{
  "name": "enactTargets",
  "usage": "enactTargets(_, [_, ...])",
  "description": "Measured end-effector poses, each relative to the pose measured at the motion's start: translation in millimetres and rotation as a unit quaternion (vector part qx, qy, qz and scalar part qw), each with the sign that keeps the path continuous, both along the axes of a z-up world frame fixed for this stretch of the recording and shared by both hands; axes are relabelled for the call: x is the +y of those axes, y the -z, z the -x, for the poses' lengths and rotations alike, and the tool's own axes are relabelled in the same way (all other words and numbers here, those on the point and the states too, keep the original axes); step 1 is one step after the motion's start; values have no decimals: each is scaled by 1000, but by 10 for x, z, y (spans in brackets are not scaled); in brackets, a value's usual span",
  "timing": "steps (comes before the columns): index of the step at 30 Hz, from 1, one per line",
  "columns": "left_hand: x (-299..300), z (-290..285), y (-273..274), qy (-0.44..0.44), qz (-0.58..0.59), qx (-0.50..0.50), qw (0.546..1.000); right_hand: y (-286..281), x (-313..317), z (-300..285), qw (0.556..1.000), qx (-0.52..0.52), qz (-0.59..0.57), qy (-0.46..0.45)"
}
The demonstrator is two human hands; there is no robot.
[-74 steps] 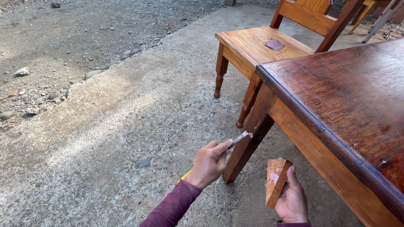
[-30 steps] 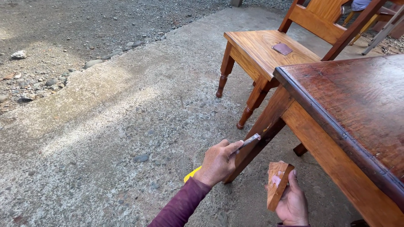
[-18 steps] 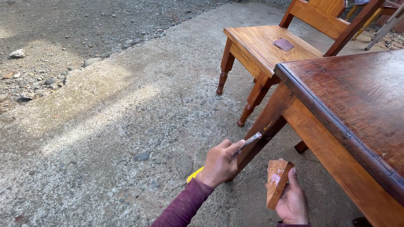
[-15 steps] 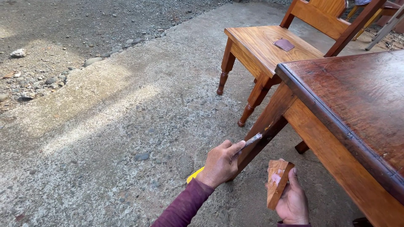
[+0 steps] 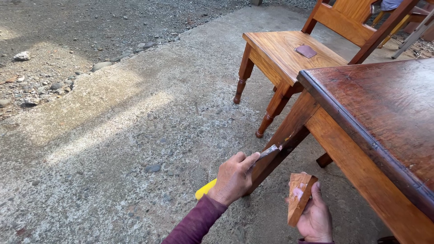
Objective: The person applies wood filler to a hole in the leg of a wooden table, scooping filler from a triangular wood block with a small putty knife and pressing it into the hole. They repeatedly scrape and smooth the filler on the leg and at one point reposition the table.
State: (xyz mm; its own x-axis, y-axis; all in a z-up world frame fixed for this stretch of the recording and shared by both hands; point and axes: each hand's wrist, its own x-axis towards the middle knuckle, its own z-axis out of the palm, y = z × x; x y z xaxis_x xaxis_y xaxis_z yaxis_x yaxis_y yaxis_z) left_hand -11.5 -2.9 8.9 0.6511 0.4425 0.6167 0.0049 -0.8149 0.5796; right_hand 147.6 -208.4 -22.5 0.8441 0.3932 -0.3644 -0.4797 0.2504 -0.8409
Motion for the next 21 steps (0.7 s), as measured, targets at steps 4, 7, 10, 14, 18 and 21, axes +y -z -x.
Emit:
enactTargets(4, [84,23,-99,-14,-102,43,994,-12,-29,-29,1000,-13,-6,-1])
enactTargets(7, [128,39,-214,-39,-228,59,971,21,-26,-50,1000,-18,-14,-4])
enactTargets(10, [138,36,-393,-28,-311,87,946,81,-3,-97,1000,-4,-10,1])
enactTargets(14, [99,-75,-459,-1,-372,104,922,94,-9,-112,999,-6,-26,-17])
enactTargets(18, [36,-140,-598,0,-420,109,901,147,-9,-145,999,1,-30,-13])
enactTargets(21, [63,-250,-597,-5,-428,107,898,160,-25,-148,998,11,-49,-22])
